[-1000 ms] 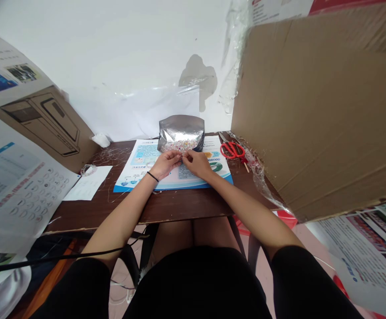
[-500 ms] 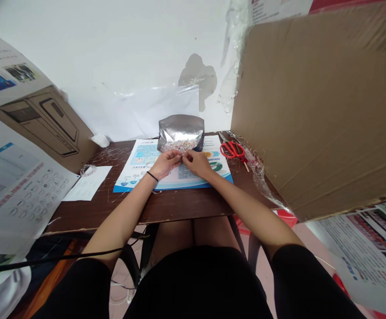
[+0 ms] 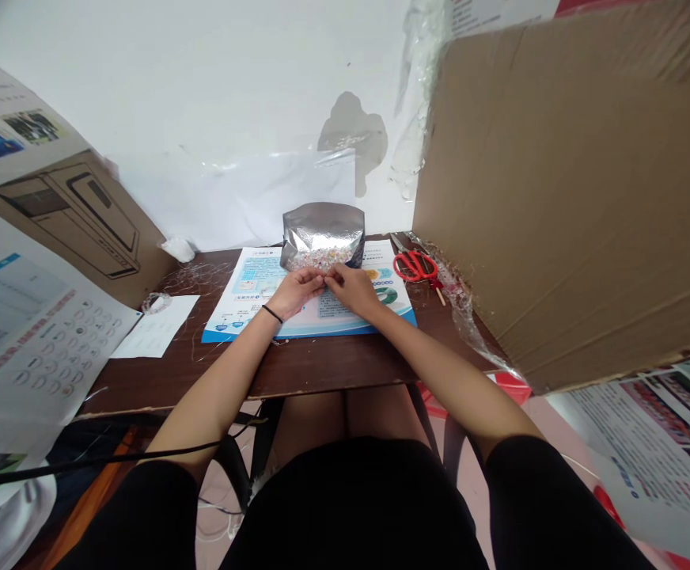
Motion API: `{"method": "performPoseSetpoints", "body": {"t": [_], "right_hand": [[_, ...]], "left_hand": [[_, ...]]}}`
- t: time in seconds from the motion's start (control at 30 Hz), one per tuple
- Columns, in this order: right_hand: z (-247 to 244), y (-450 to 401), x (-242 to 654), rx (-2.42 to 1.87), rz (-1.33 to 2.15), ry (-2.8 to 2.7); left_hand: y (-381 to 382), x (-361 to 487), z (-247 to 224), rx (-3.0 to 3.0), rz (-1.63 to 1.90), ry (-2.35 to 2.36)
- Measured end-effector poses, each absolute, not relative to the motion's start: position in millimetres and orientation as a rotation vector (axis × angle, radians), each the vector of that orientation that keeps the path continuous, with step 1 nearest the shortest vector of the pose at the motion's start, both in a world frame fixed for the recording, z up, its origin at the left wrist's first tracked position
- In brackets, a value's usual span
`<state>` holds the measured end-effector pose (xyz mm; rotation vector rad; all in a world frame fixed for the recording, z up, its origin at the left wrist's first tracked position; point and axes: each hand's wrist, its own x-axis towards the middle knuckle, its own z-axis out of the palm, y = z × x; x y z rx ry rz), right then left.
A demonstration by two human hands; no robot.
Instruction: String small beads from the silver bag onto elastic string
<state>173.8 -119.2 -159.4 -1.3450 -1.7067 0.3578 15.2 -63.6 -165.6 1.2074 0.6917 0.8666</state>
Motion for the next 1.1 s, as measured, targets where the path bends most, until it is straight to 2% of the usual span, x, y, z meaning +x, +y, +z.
{"method": "performPoseSetpoints", "body": {"t": [0.27,0.73,0.93,1.1], "right_hand": [[-159,-119,175,-1.357,0.229,-1.844],[-157,-122,178,-1.328,0.147,-1.879],[-160,-117,181,-1.357,0.216,-1.849],[-162,-116,182,-1.410,0.260,-1.909]], "left_hand": [[-63,16,-167,1.219,0.859,0.729],[-68,12,-157,1.679,0.876,0.934],[-64,11,-148,1.379,1.154,0.881],[-52,3,-144,1.225,1.338,1.012]]}}
